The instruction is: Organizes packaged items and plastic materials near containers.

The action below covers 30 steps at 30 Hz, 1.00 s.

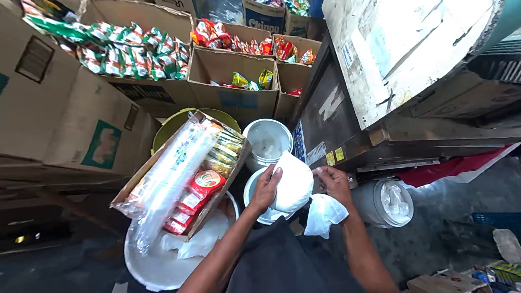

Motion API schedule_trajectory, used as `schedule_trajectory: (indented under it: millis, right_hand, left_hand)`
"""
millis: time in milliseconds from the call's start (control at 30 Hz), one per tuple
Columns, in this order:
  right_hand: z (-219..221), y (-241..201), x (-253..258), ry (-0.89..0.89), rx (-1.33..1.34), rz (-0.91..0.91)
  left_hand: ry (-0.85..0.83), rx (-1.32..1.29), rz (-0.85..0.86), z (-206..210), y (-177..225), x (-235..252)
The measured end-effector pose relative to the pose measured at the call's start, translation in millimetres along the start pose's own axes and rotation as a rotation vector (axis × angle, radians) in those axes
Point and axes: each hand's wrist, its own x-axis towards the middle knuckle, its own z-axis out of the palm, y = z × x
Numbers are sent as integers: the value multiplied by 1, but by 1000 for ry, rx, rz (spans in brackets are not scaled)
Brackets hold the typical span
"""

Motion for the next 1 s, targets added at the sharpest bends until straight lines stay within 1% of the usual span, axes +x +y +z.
schedule_trajectory:
  millis: [33,100,133,167,200,233,267,300,367,433,500,567,667,800,900,967,1000]
  right_hand:
    - [-4,7,1,-13,-19,4]
    - [-10,26,-7,-60,-18,43]
    - [-10,32,-17,-91,36,83]
    - [-6,35,-24,-132,70,137]
    - [-1,39,-25,-177,89,179]
    - [4,43,-25,-227,77,200]
    - [9,45,-25,-234,35,207]
    - [16,48,-26,-185,-34,208]
    - [27,55,-29,-4,-161,176]
    - [32,61,-29,95,-156,87]
    - [34,63,-27,164,-130,35]
    - [33,63,-26,183,-61,22]
    - [31,61,-24,172,-71,32]
    - [26,56,-20,136,-16,129]
    - [27,57,-23,222,-41,96]
    - [24,60,-26,292,-122,113]
    - [22,63,-27,289,-124,135]
  left_hand:
    - [31,-11,-64,-1,-1,0]
    - [47,-113,-261,-7,-2,1]
    - [19,-210,-359,-11,-6,0]
    - [-25,-317,-419,-15,-10,-1]
    - [-61,-410,-442,-17,-15,-3]
    - [-89,-474,-441,-19,-21,-5]
    - [-104,-511,-428,-20,-27,-5]
    - [-100,-517,-411,-20,-32,-5]
    - [-56,-478,-387,-17,-40,-3]
    - [-32,-440,-388,-15,-44,-1]
    - [-48,-421,-410,-13,-43,0]
    - [-75,-429,-431,-12,-43,-1]
    - [-87,-478,-449,-8,-42,0]
    - [-129,-506,-477,-7,-38,2]
    - [-78,-481,-462,-5,-38,5]
    - [-35,-493,-439,-3,-39,7]
    - [-16,-498,-425,-2,-40,8]
